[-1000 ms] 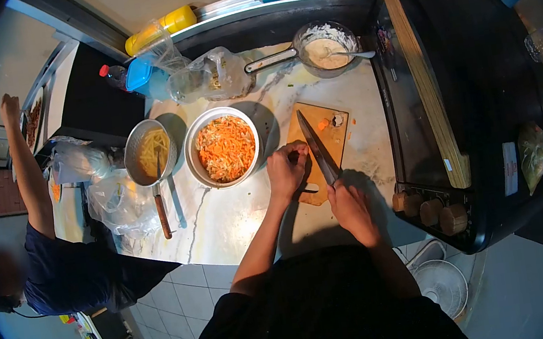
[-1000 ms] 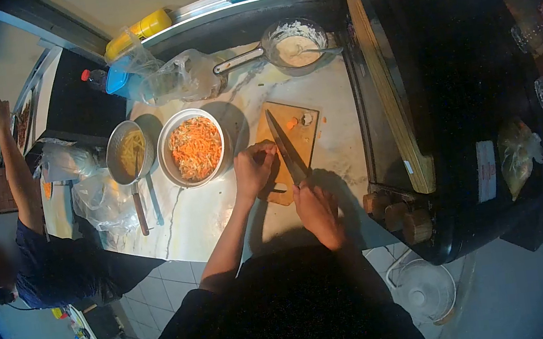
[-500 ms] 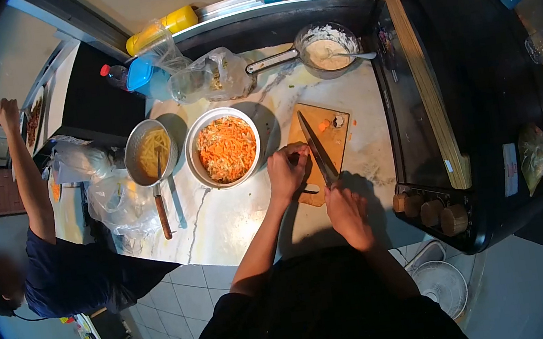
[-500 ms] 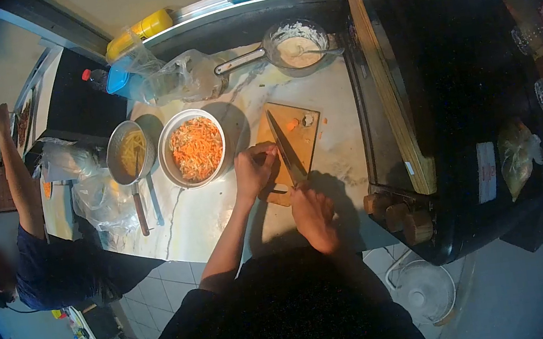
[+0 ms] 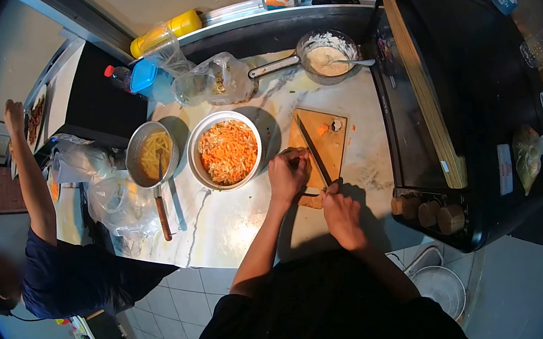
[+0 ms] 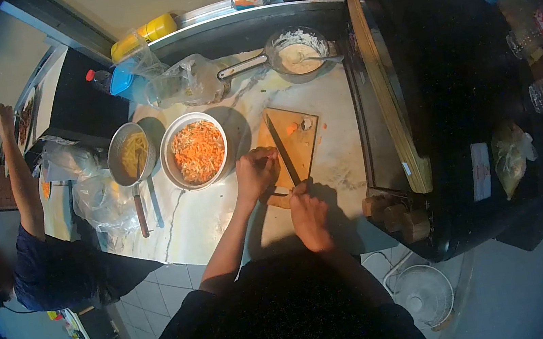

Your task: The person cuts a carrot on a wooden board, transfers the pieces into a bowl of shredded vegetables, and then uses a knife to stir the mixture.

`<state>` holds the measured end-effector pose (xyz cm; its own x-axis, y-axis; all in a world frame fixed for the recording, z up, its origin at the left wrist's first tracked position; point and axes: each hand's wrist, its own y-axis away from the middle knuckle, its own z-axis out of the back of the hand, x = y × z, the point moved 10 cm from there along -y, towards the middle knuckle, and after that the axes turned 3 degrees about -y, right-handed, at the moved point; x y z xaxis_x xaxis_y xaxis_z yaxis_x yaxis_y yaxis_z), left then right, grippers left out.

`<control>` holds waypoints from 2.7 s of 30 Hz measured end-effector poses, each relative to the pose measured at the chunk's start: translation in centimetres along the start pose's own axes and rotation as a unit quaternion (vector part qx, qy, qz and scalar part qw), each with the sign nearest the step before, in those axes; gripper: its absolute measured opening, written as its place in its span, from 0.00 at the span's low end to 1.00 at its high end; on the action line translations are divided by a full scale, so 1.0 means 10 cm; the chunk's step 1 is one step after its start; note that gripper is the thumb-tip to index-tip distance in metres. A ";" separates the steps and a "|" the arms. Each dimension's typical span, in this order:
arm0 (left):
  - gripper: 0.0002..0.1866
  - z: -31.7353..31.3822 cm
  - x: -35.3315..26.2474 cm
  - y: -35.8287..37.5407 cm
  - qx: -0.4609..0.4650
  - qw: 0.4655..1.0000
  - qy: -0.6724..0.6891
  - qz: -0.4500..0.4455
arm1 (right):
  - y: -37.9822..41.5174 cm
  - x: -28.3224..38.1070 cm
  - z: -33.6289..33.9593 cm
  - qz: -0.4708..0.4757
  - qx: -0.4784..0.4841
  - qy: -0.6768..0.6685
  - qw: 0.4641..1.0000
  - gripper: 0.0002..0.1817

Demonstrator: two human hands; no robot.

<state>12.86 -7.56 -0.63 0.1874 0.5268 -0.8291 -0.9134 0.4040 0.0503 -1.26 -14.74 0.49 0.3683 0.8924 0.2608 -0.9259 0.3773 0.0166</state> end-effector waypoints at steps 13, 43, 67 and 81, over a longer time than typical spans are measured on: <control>0.07 0.04 0.02 0.05 -0.037 0.998 0.029 -0.031 | 0.06 -0.33 -0.16 -0.123 0.155 -0.111 0.974 0.24; 0.08 0.03 -0.02 0.00 0.004 0.997 0.062 -0.047 | 0.00 0.05 -0.11 -0.111 0.116 -0.108 0.981 0.16; 0.07 0.05 0.00 -0.02 -0.018 0.997 0.059 -0.047 | 0.03 -0.13 -0.11 -0.052 0.124 -0.046 0.990 0.12; 0.08 -0.01 0.16 -0.08 0.003 0.997 0.072 -0.019 | -0.07 -0.05 0.04 -0.083 0.176 -0.168 0.966 0.17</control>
<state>13.87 -7.10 -2.02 0.1670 0.3982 -0.9020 -0.9046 0.4257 0.0205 -0.82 -15.61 0.77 0.5212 0.6734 0.5243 -0.8492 0.3482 0.3971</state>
